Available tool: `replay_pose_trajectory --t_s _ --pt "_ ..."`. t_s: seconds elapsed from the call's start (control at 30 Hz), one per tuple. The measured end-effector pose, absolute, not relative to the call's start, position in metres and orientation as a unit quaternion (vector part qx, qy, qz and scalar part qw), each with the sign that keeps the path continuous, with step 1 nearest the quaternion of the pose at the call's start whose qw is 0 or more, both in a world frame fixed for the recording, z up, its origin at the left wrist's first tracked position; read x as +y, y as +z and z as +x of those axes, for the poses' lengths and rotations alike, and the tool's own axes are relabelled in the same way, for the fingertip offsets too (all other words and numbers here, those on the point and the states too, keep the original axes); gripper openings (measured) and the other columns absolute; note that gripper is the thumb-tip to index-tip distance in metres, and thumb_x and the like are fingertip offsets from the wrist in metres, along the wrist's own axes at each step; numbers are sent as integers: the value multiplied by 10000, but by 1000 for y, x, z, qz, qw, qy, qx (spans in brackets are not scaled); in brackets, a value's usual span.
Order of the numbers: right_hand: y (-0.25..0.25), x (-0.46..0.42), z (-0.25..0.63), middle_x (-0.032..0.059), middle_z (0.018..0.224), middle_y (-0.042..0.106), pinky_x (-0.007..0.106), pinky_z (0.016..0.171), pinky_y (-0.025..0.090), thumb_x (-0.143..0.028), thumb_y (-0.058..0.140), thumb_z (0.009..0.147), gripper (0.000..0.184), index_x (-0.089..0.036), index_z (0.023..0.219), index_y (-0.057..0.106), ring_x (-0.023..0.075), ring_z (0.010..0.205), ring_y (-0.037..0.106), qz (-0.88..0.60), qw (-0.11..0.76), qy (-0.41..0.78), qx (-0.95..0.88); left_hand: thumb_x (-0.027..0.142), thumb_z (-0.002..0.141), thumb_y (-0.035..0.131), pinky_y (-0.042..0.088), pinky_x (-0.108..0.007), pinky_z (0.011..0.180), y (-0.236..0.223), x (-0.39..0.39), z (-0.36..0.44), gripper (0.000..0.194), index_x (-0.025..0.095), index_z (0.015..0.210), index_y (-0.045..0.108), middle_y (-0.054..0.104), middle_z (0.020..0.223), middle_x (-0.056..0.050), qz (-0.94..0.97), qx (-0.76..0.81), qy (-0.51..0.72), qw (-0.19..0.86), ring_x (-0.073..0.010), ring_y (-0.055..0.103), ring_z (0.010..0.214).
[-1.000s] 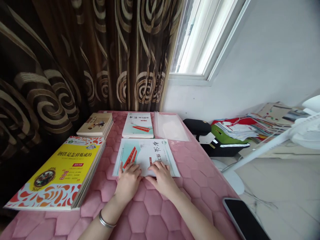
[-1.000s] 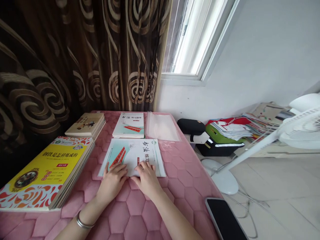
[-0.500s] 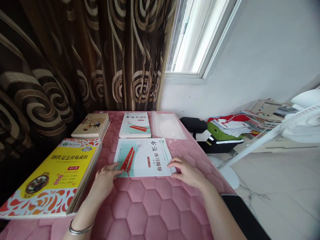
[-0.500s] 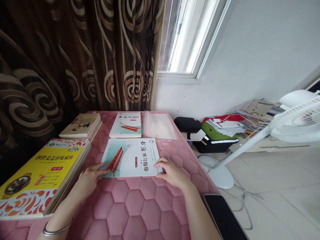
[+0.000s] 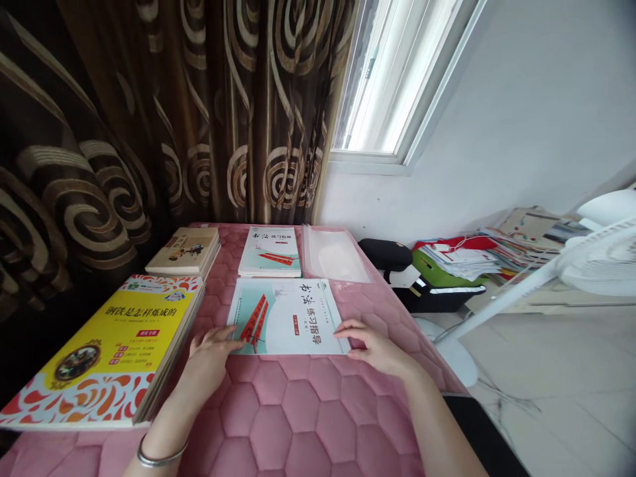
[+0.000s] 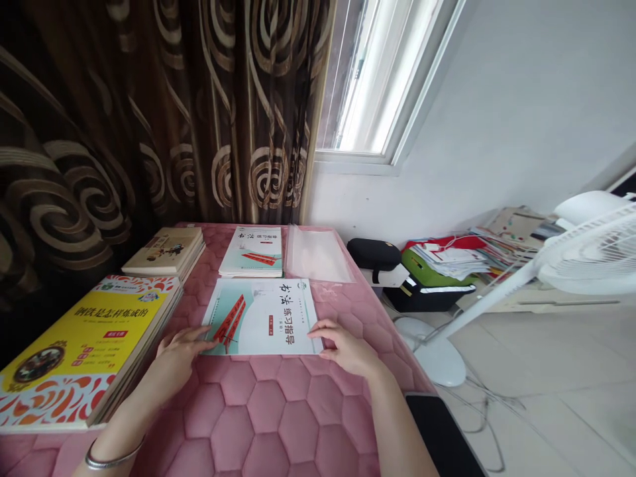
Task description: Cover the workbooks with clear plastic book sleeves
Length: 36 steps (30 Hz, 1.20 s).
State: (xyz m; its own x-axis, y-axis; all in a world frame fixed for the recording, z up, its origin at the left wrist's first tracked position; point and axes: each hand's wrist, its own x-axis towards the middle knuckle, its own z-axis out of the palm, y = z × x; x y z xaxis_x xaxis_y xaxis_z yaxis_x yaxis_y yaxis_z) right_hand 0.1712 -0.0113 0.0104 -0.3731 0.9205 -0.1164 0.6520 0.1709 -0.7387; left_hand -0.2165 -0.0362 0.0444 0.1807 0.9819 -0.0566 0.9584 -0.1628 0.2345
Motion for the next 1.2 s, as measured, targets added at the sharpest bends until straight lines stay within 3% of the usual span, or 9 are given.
replay_pose_trajectory --t_s 0.17,0.3,0.4,0.5,0.67,0.8,1.0,1.1,1.2 --pt "11 -10 173 12 1350 505 383 1032 430 -185 598 749 423 -314 1145 666 212 1204 509 -516 193 383 -742 -92 618 370 243 -561 1125 38 -38 -219 764 379 1121 701 549 1407 16 762 638 61 94 -239 481 1303" --pt "15 -9 168 38 1286 552 383 1016 431 -198 566 769 361 -279 1100 685 219 1173 533 -509 222 383 -739 17 766 458 123 -613 1156 30 -43 -197 493 293 1084 716 563 1393 -42 777 623 90 22 -293 444 1330" --pt "19 -9 159 52 1173 599 376 947 465 -233 530 806 285 -252 1030 705 215 1083 579 -519 250 367 -730 101 818 538 287 -545 1136 29 -44 -167 390 211 1175 653 561 1386 -104 817 570 86 12 -285 473 1309" --pt "22 -10 149 57 1060 631 359 879 486 -306 516 838 237 -231 936 719 209 989 609 -528 272 342 -728 25 846 467 453 -445 1039 29 -40 -136 441 178 1234 610 561 1378 -131 861 504 65 4 -270 503 1289" --pt "21 -7 145 54 979 696 346 808 500 -425 507 853 285 -220 882 703 224 919 632 -566 293 326 -698 -19 861 388 521 -563 892 22 -31 -97 533 141 1352 519 496 1399 -242 894 444 -6 -57 -376 522 1252" --pt "16 -4 150 42 924 716 342 777 500 -484 504 855 312 -234 877 689 224 868 639 -590 319 297 -680 16 879 406 546 -562 829 21 -33 -89 487 77 1352 506 514 1345 -301 908 409 -43 -83 -396 576 1181" --pt "17 -3 152 52 942 716 330 784 510 -485 502 851 294 -247 853 674 222 873 651 -589 377 233 -676 68 888 458 555 -460 888 21 -73 -141 430 133 1303 553 590 1328 -178 945 307 -18 -112 -324 605 1165" --pt "17 -5 141 56 951 725 332 782 515 -463 492 859 291 -246 893 682 226 877 667 -588 347 244 -688 61 869 458 536 -399 959 17 -96 -181 455 237 1265 598 607 1337 -53 947 309 24 -85 -268 587 1201" --pt "17 -10 122 54 960 738 336 781 504 -439 490 869 291 -243 934 695 224 851 678 -595 289 249 -707 53 854 428 523 -346 979 12 -108 -210 504 356 1193 645 645 1287 48 905 415 83 -42 -206 596 1184"
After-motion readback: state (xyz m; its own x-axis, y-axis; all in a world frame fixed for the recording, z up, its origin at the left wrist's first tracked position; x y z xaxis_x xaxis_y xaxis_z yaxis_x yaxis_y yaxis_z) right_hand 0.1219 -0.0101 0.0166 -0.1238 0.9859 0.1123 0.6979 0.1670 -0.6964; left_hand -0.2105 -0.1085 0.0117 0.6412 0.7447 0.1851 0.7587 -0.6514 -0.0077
